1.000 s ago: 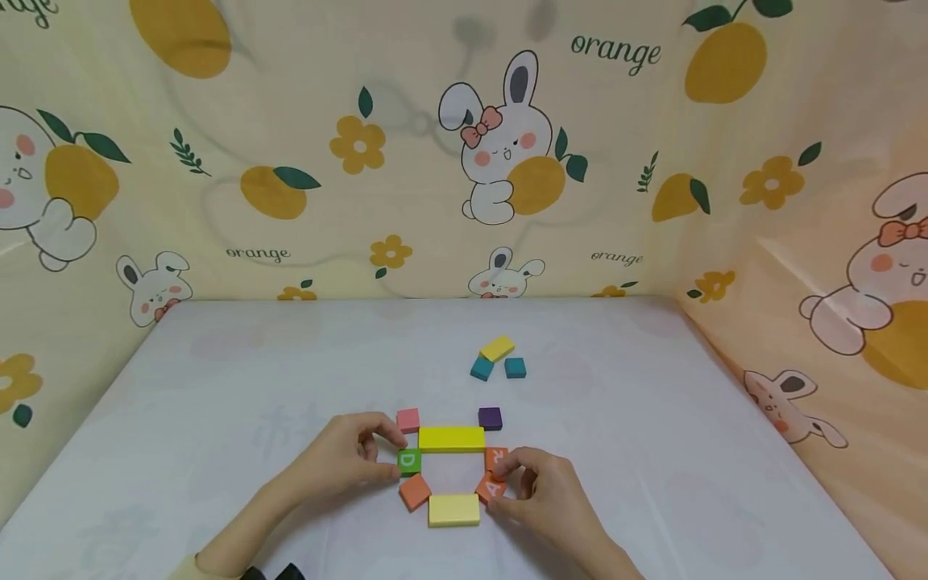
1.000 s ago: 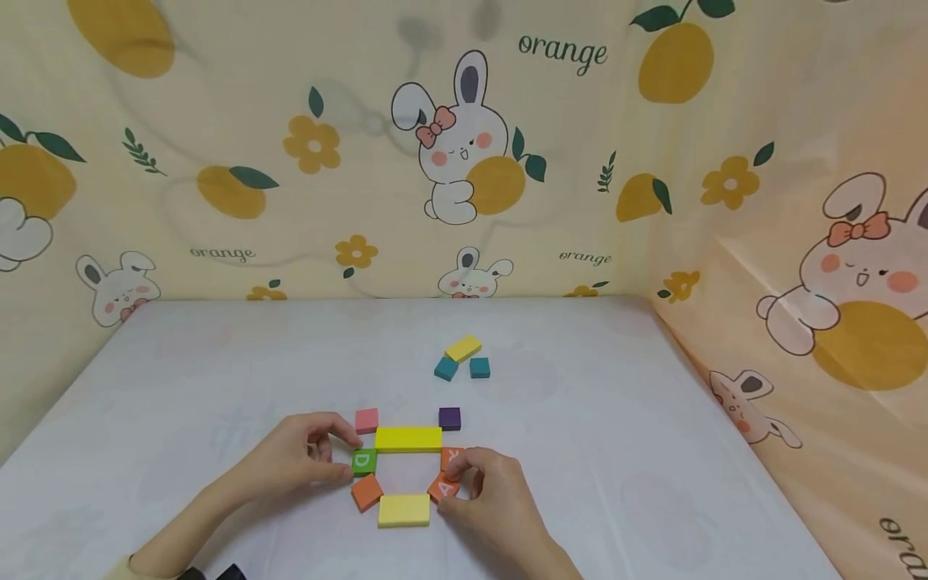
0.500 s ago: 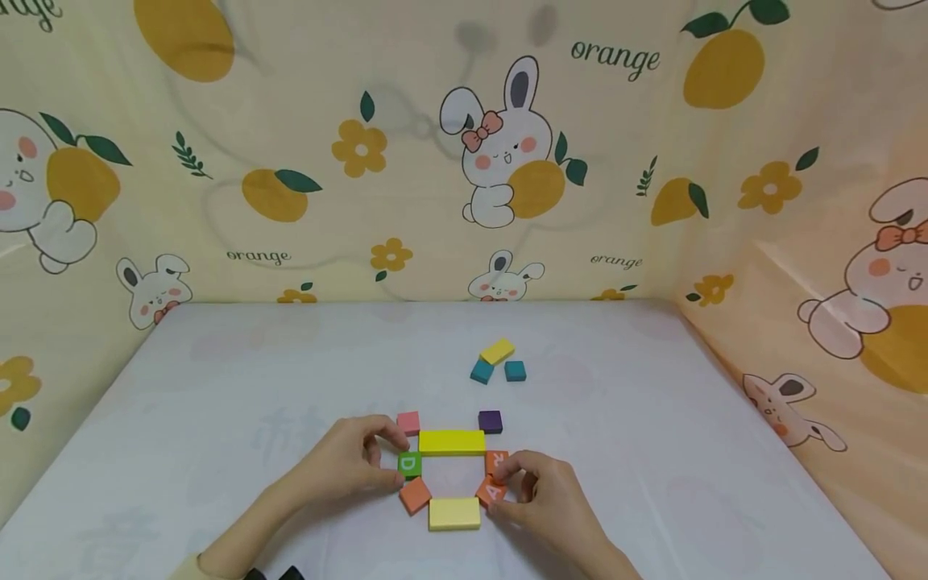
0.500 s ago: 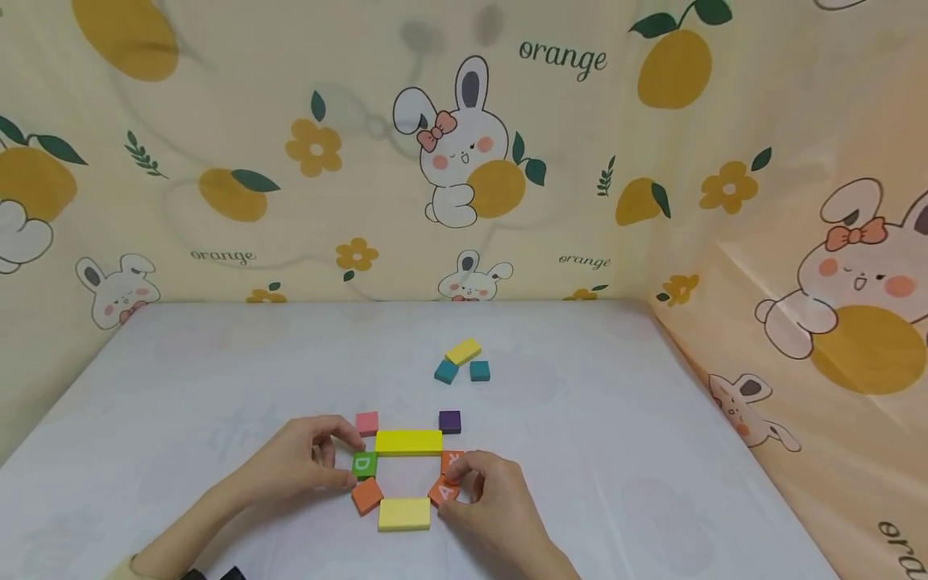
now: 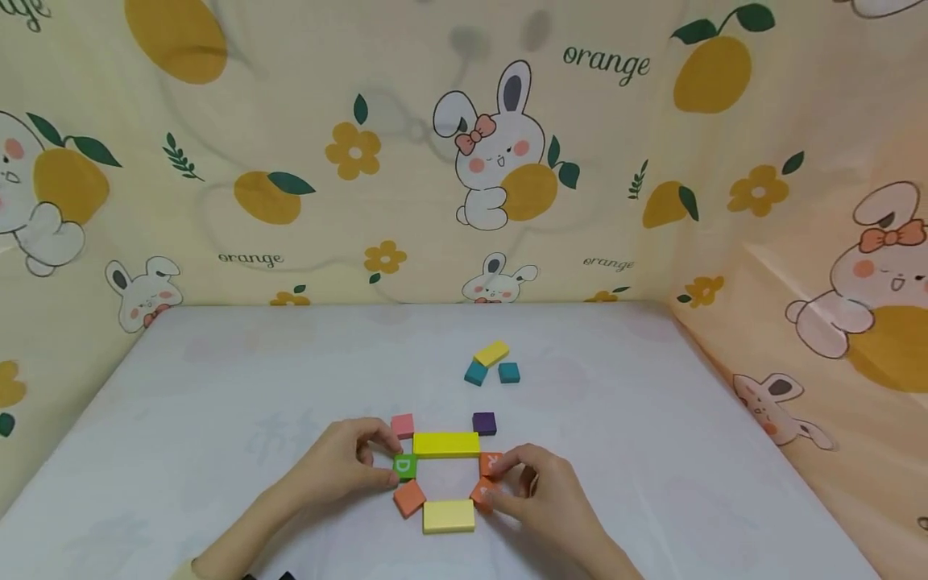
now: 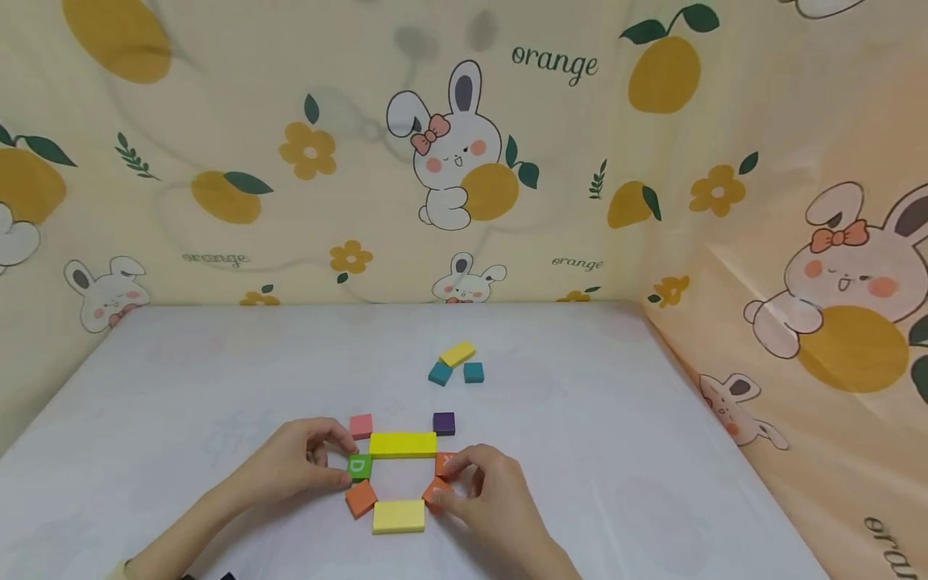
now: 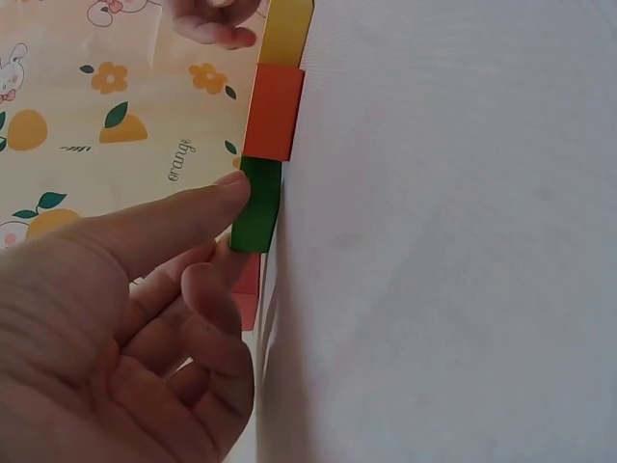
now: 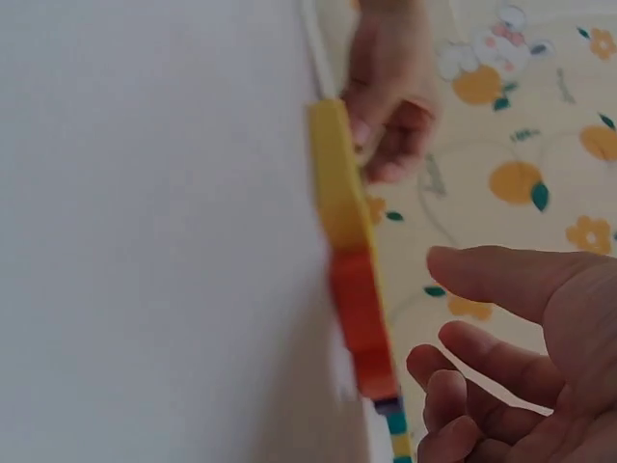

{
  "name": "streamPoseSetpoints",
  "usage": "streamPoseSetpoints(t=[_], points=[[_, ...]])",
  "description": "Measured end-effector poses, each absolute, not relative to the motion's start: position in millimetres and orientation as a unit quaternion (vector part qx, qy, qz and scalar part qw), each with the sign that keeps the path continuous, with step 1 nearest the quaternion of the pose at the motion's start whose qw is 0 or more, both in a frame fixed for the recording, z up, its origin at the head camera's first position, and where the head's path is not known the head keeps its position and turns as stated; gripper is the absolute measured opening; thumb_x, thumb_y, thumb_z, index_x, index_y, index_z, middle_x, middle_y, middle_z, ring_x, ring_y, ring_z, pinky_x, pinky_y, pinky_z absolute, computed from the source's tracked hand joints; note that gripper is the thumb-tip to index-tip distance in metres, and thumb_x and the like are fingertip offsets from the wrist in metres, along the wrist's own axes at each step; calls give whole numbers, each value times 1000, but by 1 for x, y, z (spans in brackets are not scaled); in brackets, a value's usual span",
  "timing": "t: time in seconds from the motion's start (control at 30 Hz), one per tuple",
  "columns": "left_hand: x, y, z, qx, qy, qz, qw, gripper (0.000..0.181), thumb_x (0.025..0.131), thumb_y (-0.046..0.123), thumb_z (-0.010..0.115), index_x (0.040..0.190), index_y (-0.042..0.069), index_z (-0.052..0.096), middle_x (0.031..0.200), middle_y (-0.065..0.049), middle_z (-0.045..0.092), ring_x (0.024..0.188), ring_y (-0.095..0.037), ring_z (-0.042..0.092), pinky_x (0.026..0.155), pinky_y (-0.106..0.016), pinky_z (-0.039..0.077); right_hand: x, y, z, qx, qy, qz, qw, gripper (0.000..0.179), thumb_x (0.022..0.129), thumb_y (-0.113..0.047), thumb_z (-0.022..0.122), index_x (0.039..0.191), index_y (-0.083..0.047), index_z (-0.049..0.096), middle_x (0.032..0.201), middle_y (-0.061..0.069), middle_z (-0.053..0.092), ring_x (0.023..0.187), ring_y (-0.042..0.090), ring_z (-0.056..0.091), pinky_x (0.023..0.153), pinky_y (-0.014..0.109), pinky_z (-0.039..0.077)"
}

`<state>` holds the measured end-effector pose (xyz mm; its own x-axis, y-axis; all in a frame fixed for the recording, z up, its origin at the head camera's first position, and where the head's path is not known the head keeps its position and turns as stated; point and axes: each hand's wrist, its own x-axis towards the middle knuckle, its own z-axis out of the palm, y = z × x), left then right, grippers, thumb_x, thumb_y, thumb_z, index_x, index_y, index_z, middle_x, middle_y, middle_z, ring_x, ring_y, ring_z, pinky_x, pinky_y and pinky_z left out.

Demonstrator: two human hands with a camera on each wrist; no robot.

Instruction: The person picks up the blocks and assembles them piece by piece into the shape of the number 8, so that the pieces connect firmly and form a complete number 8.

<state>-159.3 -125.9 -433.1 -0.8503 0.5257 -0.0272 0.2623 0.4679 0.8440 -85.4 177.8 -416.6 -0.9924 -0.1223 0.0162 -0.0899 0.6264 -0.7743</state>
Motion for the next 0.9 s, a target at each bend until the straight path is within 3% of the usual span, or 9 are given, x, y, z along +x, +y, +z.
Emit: streamPoseSetpoints(t=[0.23, 0.6, 0.9], points=[[-160, -129, -435, 230, 839, 464, 168, 33, 76, 29, 87, 101, 18, 68, 95, 7, 67, 63, -17, 56, 58, -26, 44, -118, 198, -397, -27, 907, -420, -7, 19, 80, -20, 83, 93, -13, 71, 78, -2, 59, 66, 16, 53, 54, 26, 43], [-161, -130, -436, 231, 836, 465, 176, 32, 78, 28, 86, 101, 17, 67, 98, 6, 69, 68, -18, 60, 64, -28, 47, -217, 238, -409, 0, 900, -435, 25, 34, 81, -15, 82, 111, -5, 69, 112, 7, 65, 85, 25, 54, 68, 32, 47], [-161, -129, -436, 234, 825, 479, 189, 32, 78, 28, 85, 103, 16, 68, 100, 6, 69, 71, -19, 60, 66, -29, 47, -243, 249, -423, 7, 873, -485, 56, 43, 78, -5, 82, 119, -5, 65, 115, 7, 67, 90, 26, 57, 72, 32, 51]])
